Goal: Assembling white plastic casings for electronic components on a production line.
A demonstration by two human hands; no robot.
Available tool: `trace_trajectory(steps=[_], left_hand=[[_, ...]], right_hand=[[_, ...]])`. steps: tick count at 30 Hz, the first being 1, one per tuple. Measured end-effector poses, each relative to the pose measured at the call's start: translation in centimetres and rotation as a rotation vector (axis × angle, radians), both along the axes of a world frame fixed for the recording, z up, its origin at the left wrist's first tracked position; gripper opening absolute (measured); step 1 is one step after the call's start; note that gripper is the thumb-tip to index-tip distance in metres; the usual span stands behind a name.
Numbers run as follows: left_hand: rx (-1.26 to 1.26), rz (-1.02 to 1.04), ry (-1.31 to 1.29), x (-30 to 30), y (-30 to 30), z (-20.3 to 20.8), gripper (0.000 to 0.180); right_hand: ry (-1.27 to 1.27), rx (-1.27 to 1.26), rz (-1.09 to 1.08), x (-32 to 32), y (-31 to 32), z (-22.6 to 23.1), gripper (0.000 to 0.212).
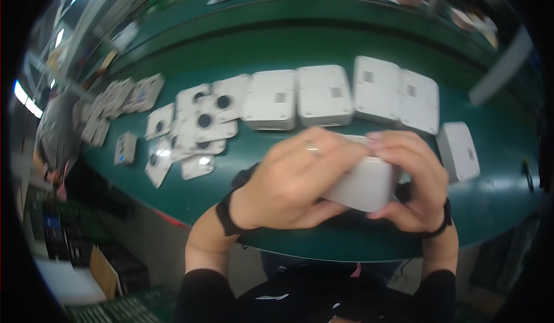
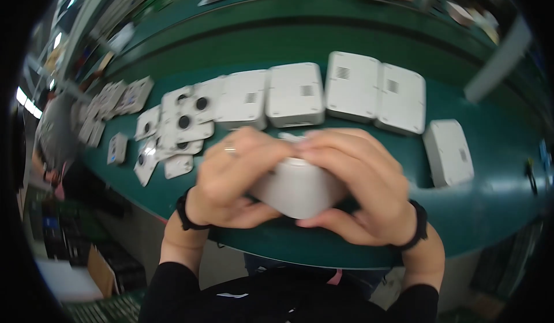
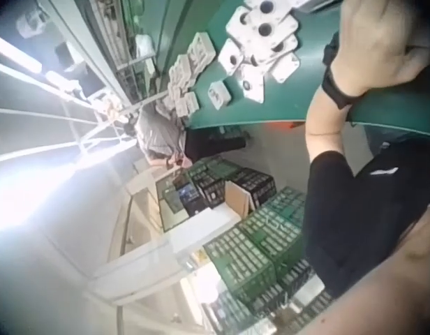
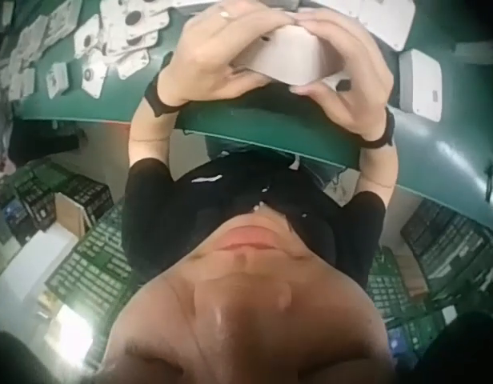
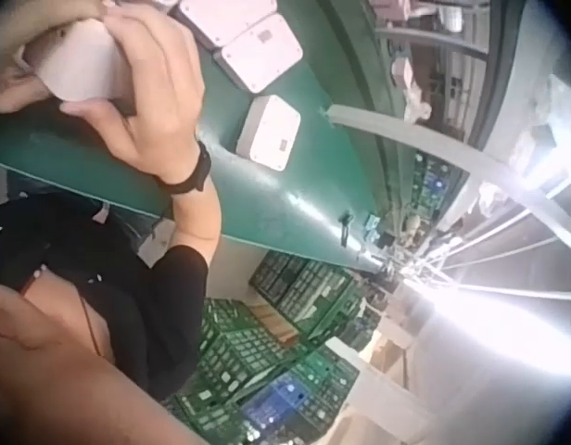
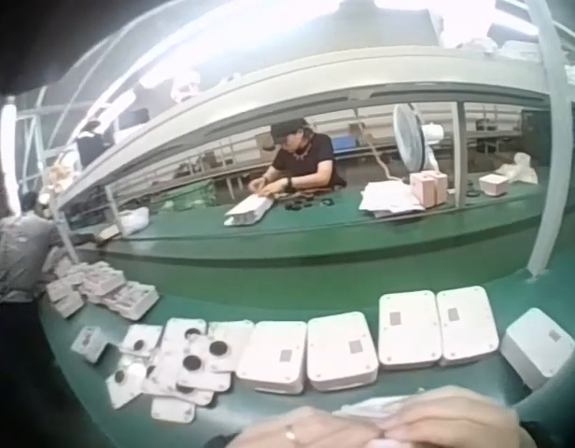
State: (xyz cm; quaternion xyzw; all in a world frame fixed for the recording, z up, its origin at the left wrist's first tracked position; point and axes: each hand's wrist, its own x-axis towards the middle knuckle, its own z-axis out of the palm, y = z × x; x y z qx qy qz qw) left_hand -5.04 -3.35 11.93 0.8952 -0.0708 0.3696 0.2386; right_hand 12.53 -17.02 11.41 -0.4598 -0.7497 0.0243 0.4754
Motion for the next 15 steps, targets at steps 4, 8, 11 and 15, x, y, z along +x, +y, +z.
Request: trace_trajectory(steps=[4,8,11,15], left_hand=[[-0.132,-0.011,-0.053,-0.1,-0.1,-1.0,0.057],[-0.155,0.061,0.019,-0.7,0.1,0.2,0.059],[-0.090,0.167,0.025,-0.5,0.4,-0.9,0.061],[-0.062,0.192,-0.039,-0.1,0.6,-2.1,0.062]], right_hand=[[0.091,-0.121,-0.073,-0.3,-0.7,-0.7,0.065],[-1.242,-0.415,-0.190,-1.9,-0.3,1.5,0.068],[-2.582,-0.597,-0.445,-2.7,0.3,2.2,0.073],[-2.703,-0.582,-0.458,-3.1,-0.2,1.8,0.075]])
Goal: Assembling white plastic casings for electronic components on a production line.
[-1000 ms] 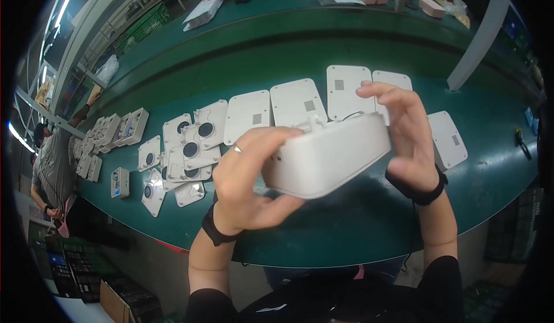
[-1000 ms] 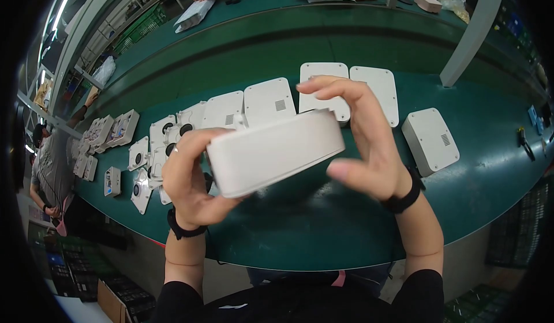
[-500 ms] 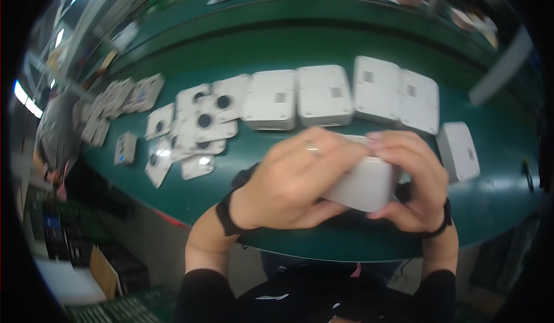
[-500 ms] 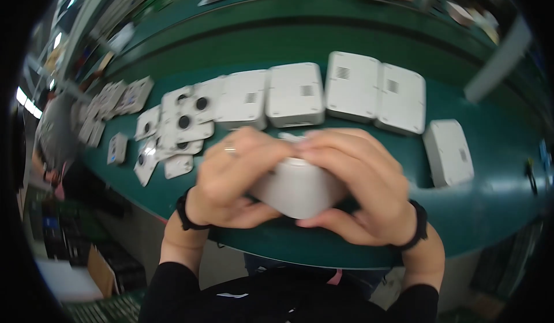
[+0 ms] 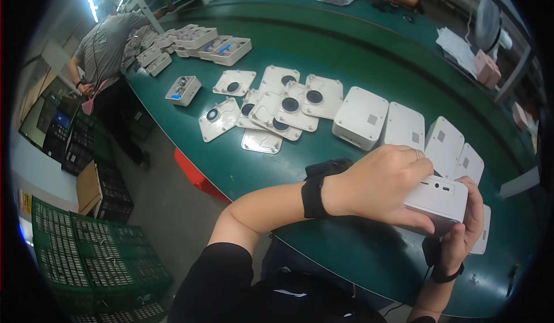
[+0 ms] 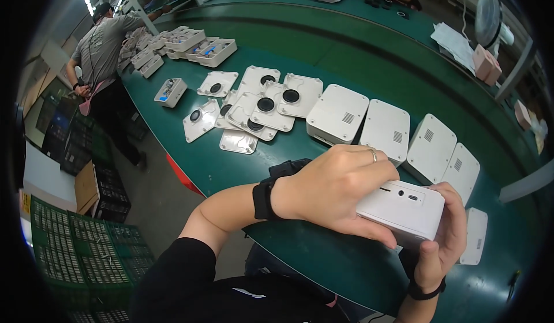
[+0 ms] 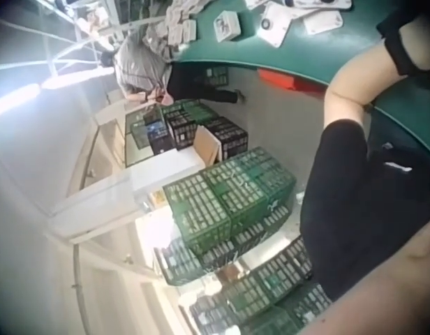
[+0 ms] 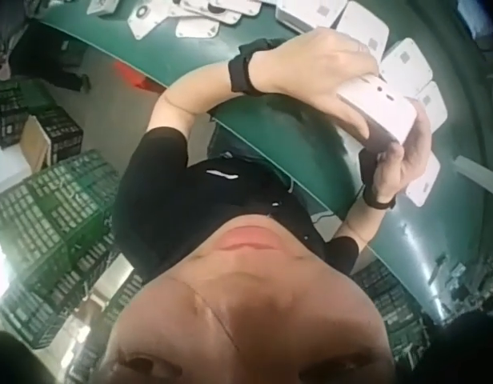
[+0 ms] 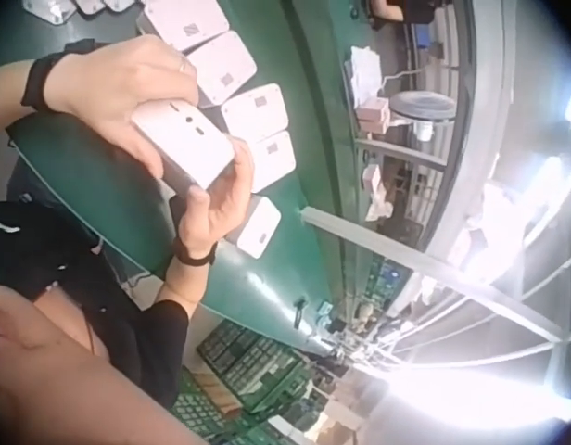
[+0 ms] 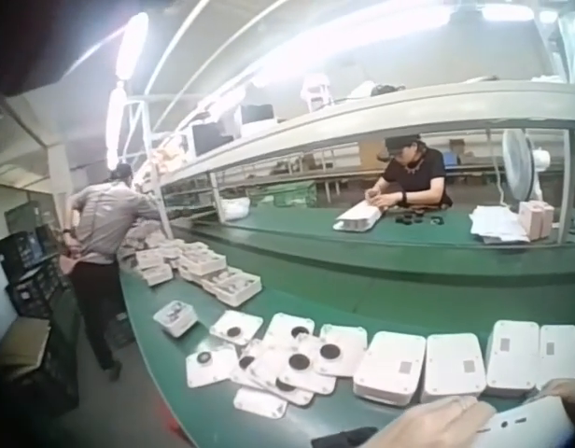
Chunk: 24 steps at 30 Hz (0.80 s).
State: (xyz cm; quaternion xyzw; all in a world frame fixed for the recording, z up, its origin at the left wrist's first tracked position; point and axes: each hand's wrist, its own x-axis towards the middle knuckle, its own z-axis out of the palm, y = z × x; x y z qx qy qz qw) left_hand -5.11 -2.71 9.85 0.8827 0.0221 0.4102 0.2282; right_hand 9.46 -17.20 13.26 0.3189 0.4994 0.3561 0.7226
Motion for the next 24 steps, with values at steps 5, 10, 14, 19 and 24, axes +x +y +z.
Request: trace_trajectory(steps=[5,10,14,19,24], left_hand=[[-0.018,-0.051,-0.032,0.0,0.2,0.0,0.062],[-0.182,0.060,0.087,-3.3,2.7,2.9,0.052],[-0.176,0.599,0.070,-9.6,9.5,2.5,0.037],[-0.052,1.536,0.436,-27.1,19.9,-1.7,0.064],[-0.469,1.971,0.297,-37.1,24.3,-6.6,0.076]], right_hand=[[-0.011,0.024,0.029,0.3,-0.2,-0.2,0.073],[0.816,0.184,-0.207,4.5,-1.6,-1.4,0.058],[1.470,0.303,-0.377,5.5,-1.9,-1.8,0.047],[2.335,0.401,-0.603,9.4,-2.0,-3.5,0.035],[2.377,0.117,-0.840,11.3,-0.5,-3.8,0.039]])
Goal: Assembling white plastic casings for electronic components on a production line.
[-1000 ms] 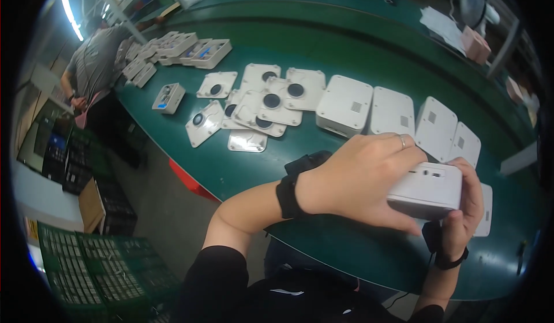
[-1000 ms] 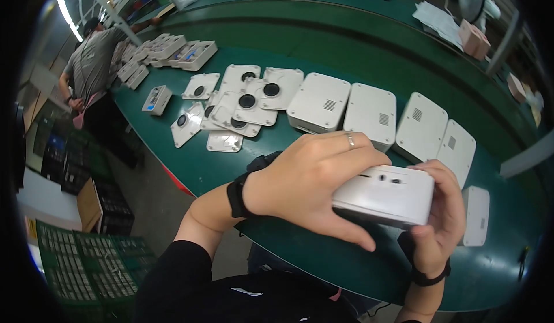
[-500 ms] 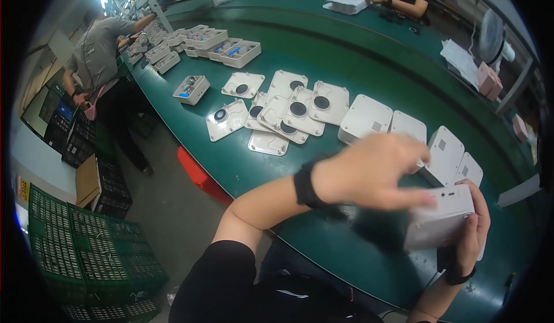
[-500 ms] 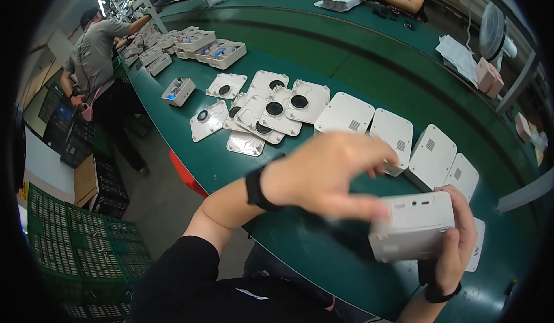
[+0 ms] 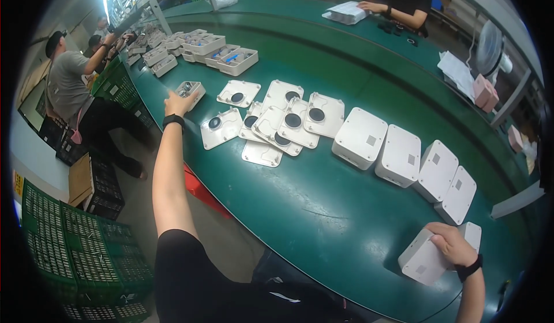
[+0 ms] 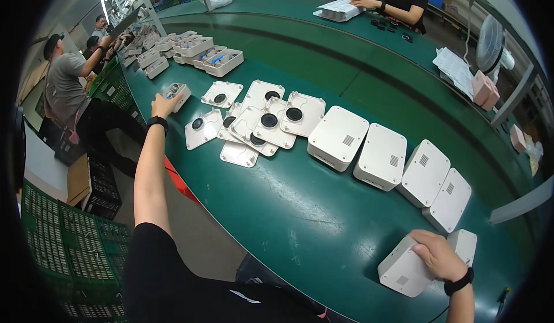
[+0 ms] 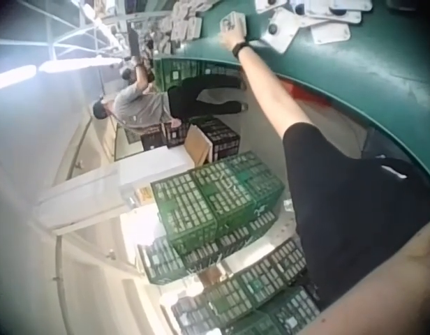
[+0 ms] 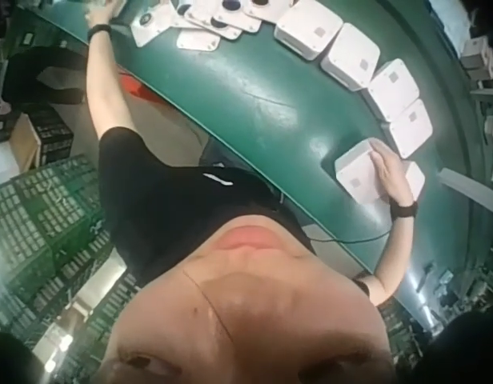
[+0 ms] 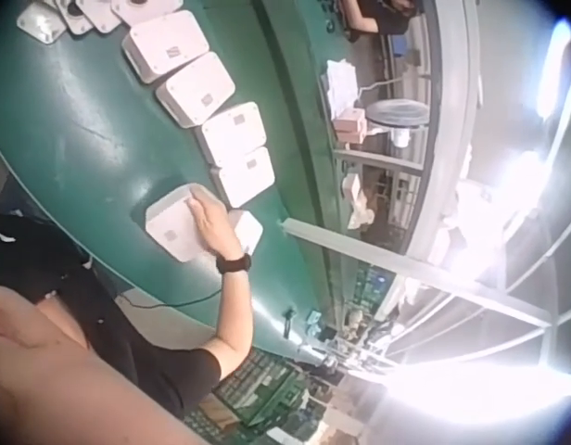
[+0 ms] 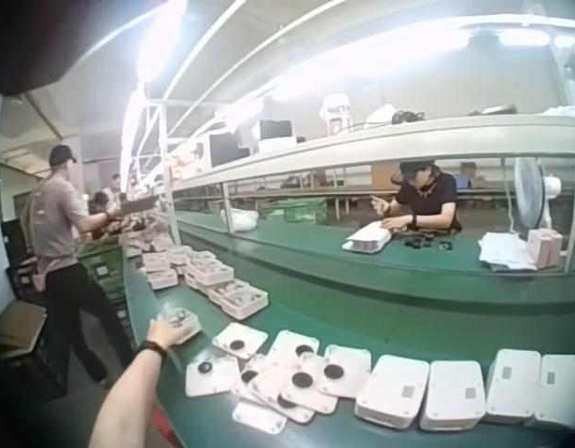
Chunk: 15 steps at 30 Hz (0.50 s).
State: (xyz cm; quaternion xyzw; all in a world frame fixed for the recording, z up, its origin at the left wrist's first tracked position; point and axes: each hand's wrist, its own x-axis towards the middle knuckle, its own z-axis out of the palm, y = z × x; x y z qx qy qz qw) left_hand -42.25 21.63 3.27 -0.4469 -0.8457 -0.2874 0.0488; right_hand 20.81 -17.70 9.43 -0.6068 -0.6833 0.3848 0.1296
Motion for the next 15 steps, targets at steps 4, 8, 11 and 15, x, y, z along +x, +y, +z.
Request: trace_trajectory(steps=[4,8,11,15], left_hand=[[-0.045,-0.174,0.016,0.3,1.0,-2.4,0.061],[0.094,-0.125,0.007,-1.6,1.2,-4.3,0.045],[0.183,-0.275,0.019,-2.6,-0.2,-4.5,0.037],[0.419,-0.577,0.034,1.0,-6.4,-1.7,0.029]], right_hand=[[-0.048,-0.130,0.261,1.5,2.5,-0.6,0.028],[-0.193,-0.179,0.329,0.8,4.0,0.9,0.030],[-0.278,-0.110,0.230,-0.5,2.1,1.1,0.031],[-0.466,0.163,0.151,-3.8,-0.8,2.5,0.037]])
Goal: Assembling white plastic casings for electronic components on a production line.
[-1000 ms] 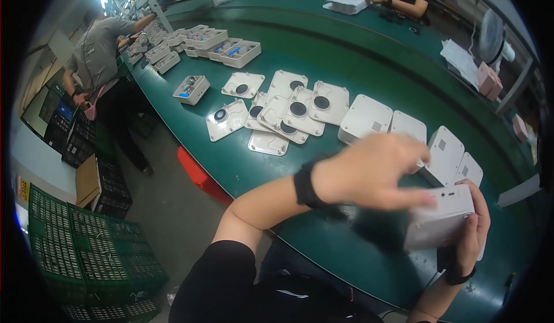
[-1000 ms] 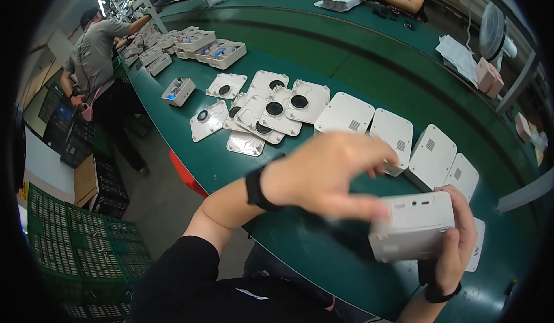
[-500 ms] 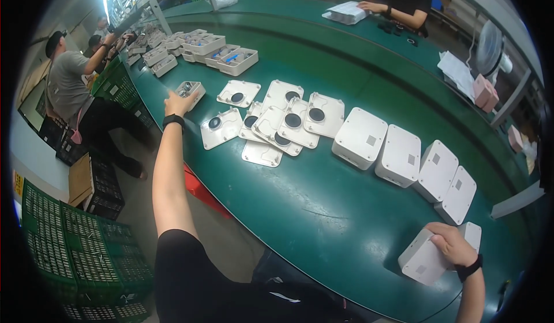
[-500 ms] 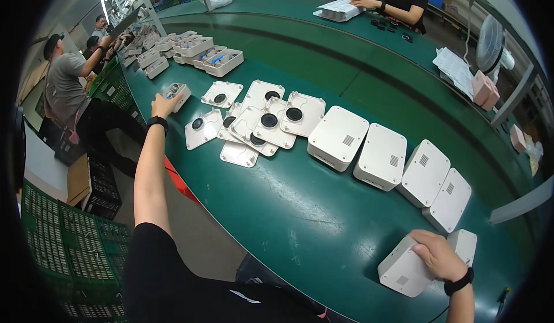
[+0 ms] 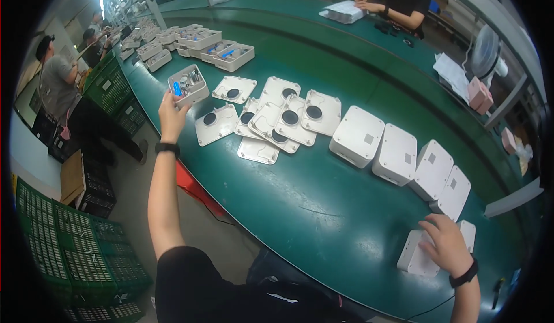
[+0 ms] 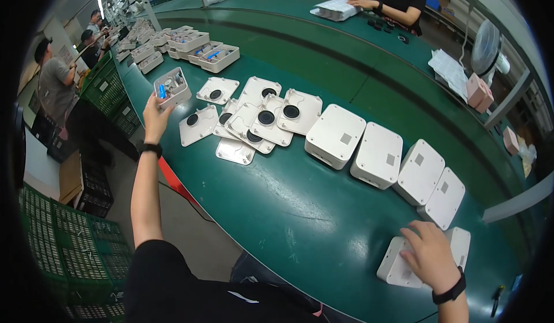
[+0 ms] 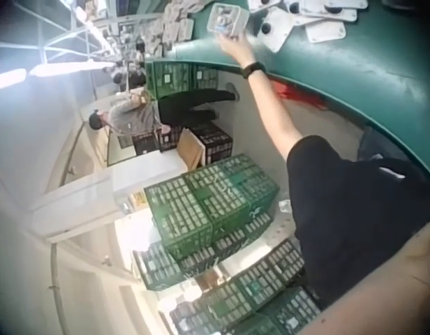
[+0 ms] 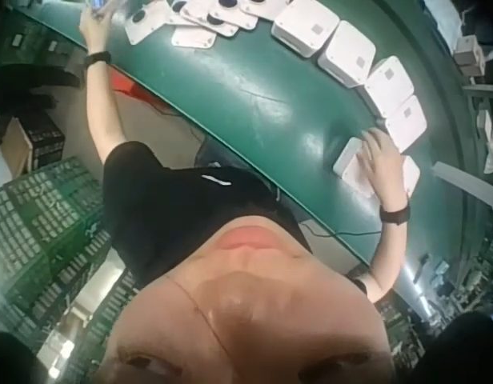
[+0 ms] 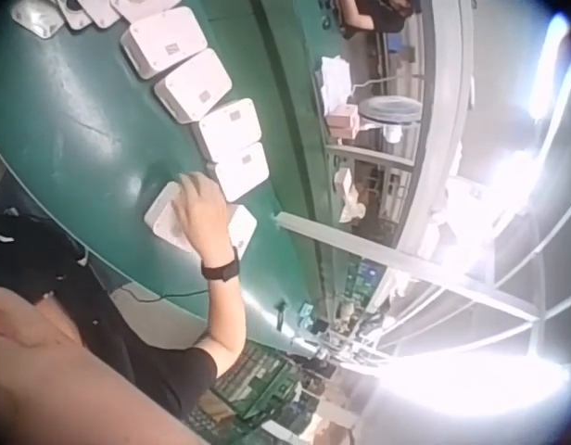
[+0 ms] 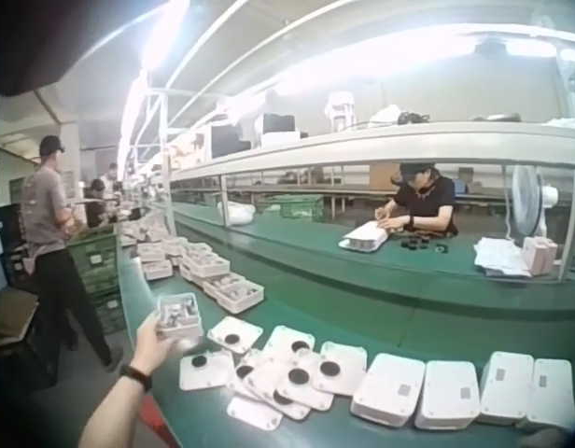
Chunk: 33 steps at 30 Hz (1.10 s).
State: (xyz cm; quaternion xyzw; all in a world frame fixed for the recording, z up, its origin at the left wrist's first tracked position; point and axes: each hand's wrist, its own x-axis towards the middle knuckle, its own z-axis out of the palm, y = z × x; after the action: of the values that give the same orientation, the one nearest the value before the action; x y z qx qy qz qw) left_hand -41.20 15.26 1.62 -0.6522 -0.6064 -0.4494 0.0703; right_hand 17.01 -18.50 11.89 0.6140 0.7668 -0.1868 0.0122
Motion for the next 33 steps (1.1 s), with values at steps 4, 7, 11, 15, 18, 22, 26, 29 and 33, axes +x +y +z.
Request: trace_trajectory(steps=[4,7,11,15,18,22,26,29,33], left_hand=[[-0.124,-0.378,-0.241,6.8,-9.8,4.4,0.027],[-0.298,-0.630,-0.025,12.4,-16.0,6.9,0.027],[-0.436,-0.943,0.096,18.7,-19.4,5.6,0.027],[-0.518,-1.367,0.056,23.6,-19.1,3.2,0.025],[-0.552,-1.490,0.098,25.5,-18.6,2.1,0.025],[-0.711,-1.543,0.192,26.0,-18.7,1.7,0.026],[-0.685,-1.396,0.112,26.5,-19.8,2.8,0.029],[-0.642,-1.282,-0.015,26.4,-21.0,3.1,0.030],[-0.390,-1.339,0.231,26.6,-20.8,1.2,0.024]], right_hand=[[0.347,0.014,0.006,-4.5,-2.8,0.9,0.051],[0.572,-0.056,0.068,-7.0,-3.5,0.1,0.059],[0.530,0.210,0.003,-8.7,-1.8,-2.3,0.076],[0.530,0.350,-0.165,-9.4,0.3,-4.5,0.095],[0.529,0.295,-0.189,-10.1,0.7,-6.3,0.107],[0.363,0.327,-0.171,-11.3,0.0,-8.2,0.114],[0.355,0.408,-0.284,-12.3,-0.7,-9.4,0.117],[0.407,0.427,-0.314,-12.6,-0.7,-9.8,0.116],[0.477,0.401,-0.289,-12.2,-0.6,-9.9,0.113]])
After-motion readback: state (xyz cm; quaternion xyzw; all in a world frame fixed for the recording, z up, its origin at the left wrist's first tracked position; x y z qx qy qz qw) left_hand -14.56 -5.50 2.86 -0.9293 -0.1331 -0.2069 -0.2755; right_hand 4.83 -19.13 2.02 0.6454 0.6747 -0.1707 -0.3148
